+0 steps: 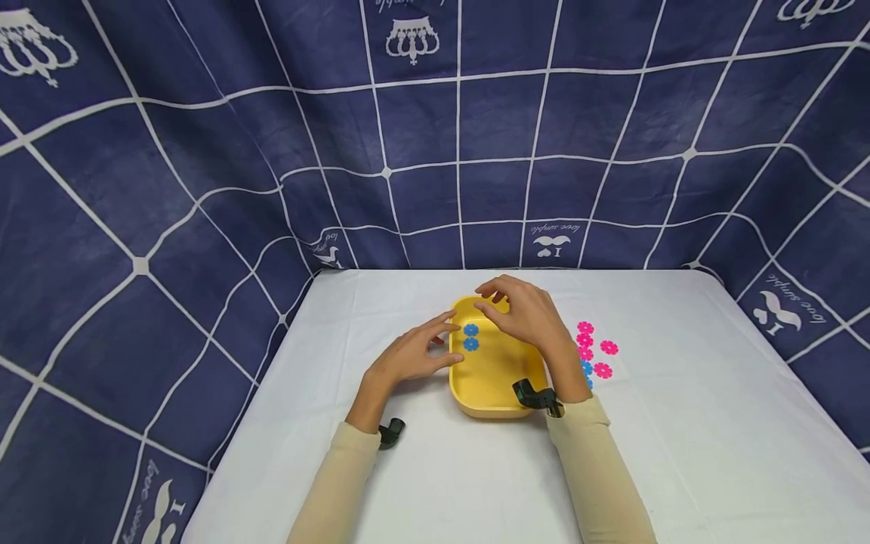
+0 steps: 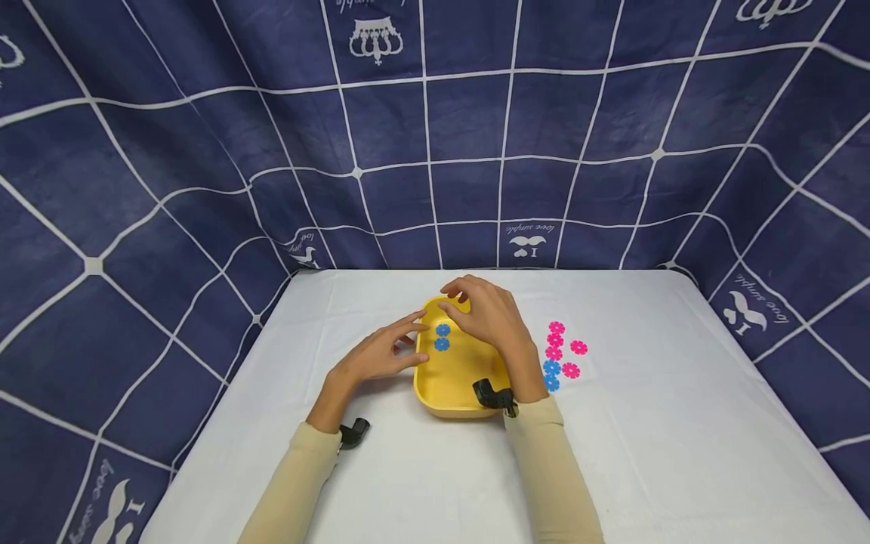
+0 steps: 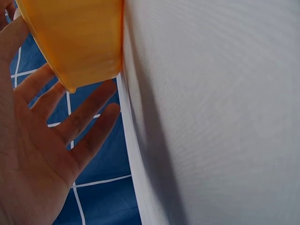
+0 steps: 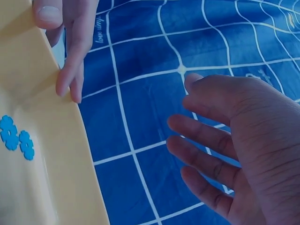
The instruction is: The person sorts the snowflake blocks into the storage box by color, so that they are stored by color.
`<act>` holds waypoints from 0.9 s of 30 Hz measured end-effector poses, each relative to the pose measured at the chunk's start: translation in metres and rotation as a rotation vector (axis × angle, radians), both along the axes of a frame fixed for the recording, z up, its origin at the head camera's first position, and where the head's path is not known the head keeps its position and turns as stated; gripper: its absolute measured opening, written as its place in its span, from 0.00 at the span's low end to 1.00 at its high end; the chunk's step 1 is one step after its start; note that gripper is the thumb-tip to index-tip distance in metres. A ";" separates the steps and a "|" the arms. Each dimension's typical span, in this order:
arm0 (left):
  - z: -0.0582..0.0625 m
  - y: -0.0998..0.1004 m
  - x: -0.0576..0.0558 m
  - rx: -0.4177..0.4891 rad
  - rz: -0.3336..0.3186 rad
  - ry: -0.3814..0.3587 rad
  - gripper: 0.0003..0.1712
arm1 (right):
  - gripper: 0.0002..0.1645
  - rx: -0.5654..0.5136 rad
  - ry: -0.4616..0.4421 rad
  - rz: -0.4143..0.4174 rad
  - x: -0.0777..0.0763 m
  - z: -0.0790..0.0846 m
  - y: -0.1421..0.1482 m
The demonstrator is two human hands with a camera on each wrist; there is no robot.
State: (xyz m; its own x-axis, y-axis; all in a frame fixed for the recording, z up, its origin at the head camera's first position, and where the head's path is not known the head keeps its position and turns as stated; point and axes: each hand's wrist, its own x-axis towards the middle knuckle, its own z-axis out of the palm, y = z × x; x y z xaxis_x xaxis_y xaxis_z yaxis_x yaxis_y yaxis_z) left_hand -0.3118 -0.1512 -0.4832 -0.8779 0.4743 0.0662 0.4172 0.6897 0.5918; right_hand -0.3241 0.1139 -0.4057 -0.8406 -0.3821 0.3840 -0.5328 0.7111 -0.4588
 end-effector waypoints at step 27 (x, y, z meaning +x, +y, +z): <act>0.002 -0.003 0.002 -0.050 0.020 0.042 0.41 | 0.18 0.022 0.029 -0.070 0.016 0.008 0.043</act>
State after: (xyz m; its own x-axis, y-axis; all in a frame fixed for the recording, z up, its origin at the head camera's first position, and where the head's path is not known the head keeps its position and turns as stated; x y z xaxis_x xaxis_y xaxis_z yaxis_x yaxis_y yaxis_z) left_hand -0.3098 -0.1544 -0.4812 -0.8839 0.4607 0.0800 0.4273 0.7262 0.5386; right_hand -0.3084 0.1573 -0.3978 -0.8540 -0.3316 0.4009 -0.4945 0.7567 -0.4276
